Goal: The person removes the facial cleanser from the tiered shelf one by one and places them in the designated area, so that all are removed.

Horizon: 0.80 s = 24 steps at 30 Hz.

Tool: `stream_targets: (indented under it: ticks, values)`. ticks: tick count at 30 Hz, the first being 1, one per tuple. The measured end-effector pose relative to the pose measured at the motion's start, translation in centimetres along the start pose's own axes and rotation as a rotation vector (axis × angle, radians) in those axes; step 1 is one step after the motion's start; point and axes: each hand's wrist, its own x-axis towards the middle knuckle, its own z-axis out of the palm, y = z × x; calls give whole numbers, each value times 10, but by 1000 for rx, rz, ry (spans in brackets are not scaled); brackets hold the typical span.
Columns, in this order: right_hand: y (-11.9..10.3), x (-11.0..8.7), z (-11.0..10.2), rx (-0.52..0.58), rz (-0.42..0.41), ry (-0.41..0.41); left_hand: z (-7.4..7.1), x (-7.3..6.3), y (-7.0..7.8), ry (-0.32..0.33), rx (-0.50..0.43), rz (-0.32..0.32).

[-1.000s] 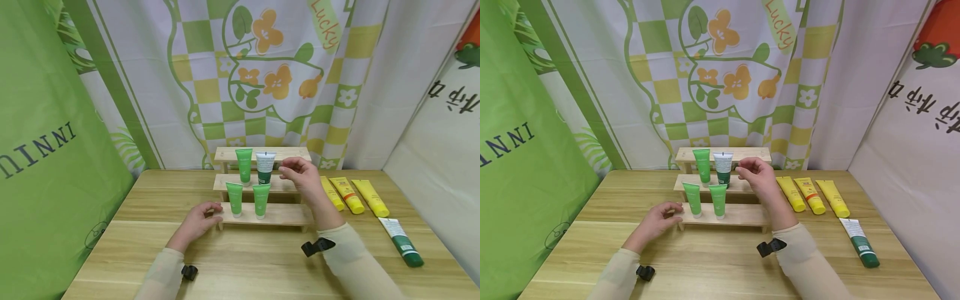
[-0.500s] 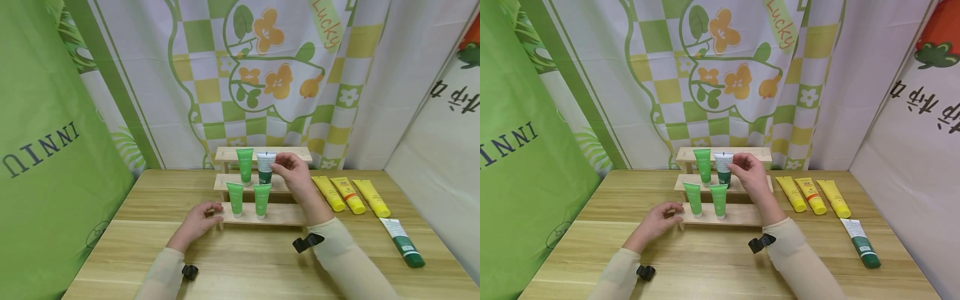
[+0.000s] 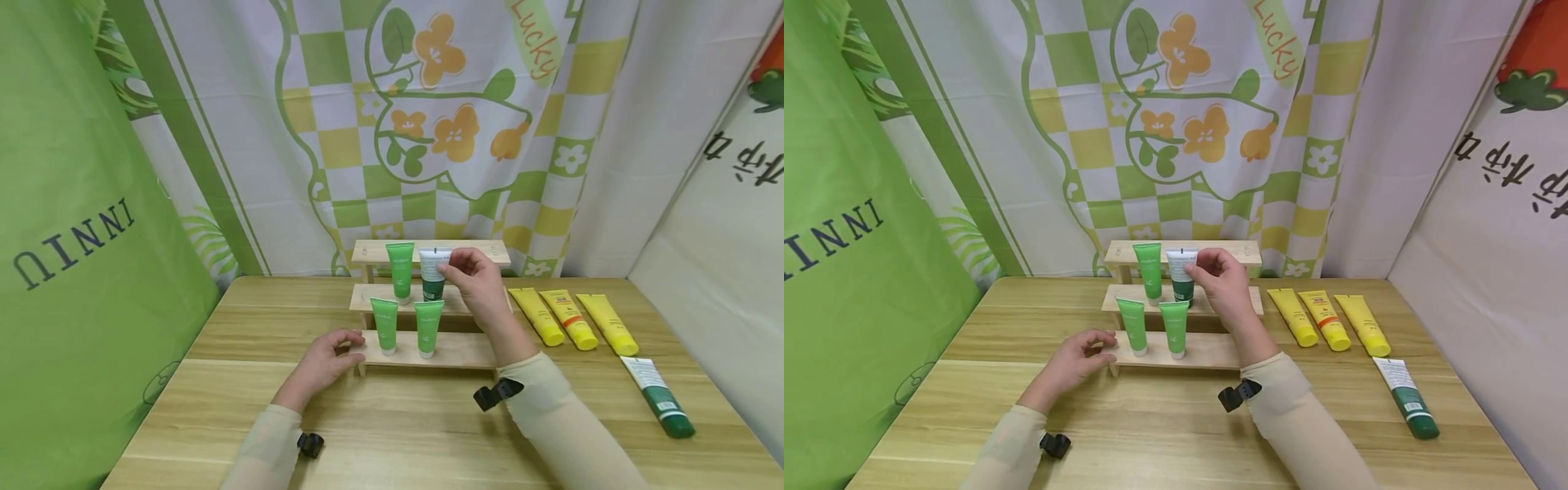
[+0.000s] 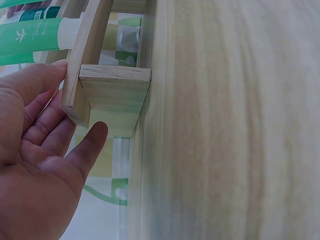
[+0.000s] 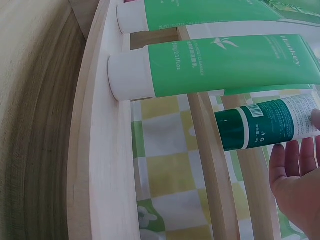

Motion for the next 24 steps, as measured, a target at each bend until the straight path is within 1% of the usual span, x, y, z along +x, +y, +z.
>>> stream_targets:
  ticks: [10, 17, 24]
  values:
    - [-1, -2, 1, -27, -27, 10, 0, 0, -1, 3, 9, 3]
    - [-7, -5, -8, 10, -50, 18, 0, 0, 0, 0, 17, -2]
    - [-16, -13, -19, -19, -18, 26, 0, -1, 3, 1, 20, -13]
